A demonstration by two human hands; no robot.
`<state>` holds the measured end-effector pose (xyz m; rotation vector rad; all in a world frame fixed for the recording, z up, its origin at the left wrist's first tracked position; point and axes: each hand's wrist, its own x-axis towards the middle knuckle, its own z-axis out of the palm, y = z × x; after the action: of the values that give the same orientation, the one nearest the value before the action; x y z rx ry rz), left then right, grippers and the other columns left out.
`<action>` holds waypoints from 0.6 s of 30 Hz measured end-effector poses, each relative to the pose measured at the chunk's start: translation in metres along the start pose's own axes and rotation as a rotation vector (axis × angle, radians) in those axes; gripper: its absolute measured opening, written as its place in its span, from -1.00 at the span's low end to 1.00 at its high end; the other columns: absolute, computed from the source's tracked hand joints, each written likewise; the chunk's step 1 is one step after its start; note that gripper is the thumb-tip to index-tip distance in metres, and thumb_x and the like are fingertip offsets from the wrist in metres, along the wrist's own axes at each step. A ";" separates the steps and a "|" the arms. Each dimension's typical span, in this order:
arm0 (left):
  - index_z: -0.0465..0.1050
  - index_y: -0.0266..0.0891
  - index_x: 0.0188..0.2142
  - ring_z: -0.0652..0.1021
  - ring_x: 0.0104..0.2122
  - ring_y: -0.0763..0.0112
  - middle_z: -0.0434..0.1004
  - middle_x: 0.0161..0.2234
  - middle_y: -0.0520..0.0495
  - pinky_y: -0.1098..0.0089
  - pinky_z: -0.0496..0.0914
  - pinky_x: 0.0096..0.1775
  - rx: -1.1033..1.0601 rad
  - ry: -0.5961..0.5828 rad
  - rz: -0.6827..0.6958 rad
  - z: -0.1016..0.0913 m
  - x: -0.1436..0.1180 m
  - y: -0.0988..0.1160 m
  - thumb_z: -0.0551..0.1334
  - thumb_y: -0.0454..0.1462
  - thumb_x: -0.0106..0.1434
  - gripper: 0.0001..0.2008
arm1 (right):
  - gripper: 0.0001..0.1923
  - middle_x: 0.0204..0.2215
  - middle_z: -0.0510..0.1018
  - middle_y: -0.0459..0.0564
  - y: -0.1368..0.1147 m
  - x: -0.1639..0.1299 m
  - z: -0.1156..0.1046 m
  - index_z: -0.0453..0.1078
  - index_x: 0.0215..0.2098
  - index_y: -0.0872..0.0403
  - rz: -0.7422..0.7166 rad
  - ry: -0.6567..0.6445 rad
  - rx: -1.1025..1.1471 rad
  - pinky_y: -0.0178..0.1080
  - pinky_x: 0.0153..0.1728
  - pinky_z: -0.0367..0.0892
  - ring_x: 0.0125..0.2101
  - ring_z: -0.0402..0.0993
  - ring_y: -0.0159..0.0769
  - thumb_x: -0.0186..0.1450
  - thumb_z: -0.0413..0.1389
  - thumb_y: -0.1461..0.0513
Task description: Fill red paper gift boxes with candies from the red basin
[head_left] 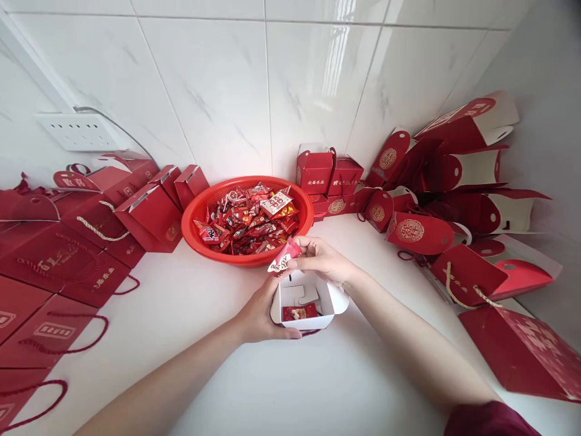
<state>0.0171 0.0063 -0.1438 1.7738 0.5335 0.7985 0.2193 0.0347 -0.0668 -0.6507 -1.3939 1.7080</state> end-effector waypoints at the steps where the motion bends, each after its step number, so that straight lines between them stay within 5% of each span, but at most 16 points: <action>1: 0.00 -0.06 0.32 0.25 0.23 -0.16 0.11 0.29 -0.28 -0.08 0.23 0.17 0.016 0.007 0.005 0.000 0.000 0.000 0.54 -0.15 -0.13 0.10 | -0.77 -0.38 0.56 -0.07 0.000 0.000 0.000 0.40 -0.28 0.12 -0.011 0.007 0.030 -0.32 -0.31 0.41 -0.41 0.49 -0.40 0.16 0.31 0.21; 4: -0.01 -0.07 0.32 0.25 0.23 -0.16 0.10 0.29 -0.29 -0.09 0.22 0.18 0.049 0.008 0.012 -0.001 -0.001 -0.001 0.54 -0.15 -0.12 0.10 | -0.76 -0.33 0.57 -0.04 0.002 0.002 -0.002 0.39 -0.20 0.10 -0.016 0.042 0.139 -0.30 -0.29 0.43 -0.39 0.52 -0.37 0.18 0.25 0.25; 9: 0.00 -0.11 0.30 0.28 0.21 -0.13 0.14 0.26 -0.30 -0.08 0.22 0.17 0.050 -0.012 0.026 -0.001 0.000 0.001 0.52 -0.12 -0.09 0.05 | -0.76 -0.52 0.51 -0.17 0.002 0.004 -0.005 0.29 -0.19 0.05 0.039 0.034 0.148 -0.47 -0.67 0.18 -0.63 0.39 -0.48 0.21 0.23 0.23; 18: 0.13 -0.15 0.16 0.44 0.07 -0.07 0.36 0.11 -0.25 0.01 0.39 0.01 0.066 -0.024 -0.033 -0.001 0.000 0.005 0.53 -0.19 -0.11 -0.11 | -0.69 -0.26 0.55 -0.03 -0.008 -0.005 -0.002 0.47 -0.12 0.16 0.086 -0.189 -0.060 -0.31 -0.23 0.39 -0.31 0.48 -0.37 0.17 0.32 0.26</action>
<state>0.0163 0.0049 -0.1392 1.8286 0.5779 0.7430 0.2261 0.0318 -0.0604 -0.6026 -1.5733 1.8403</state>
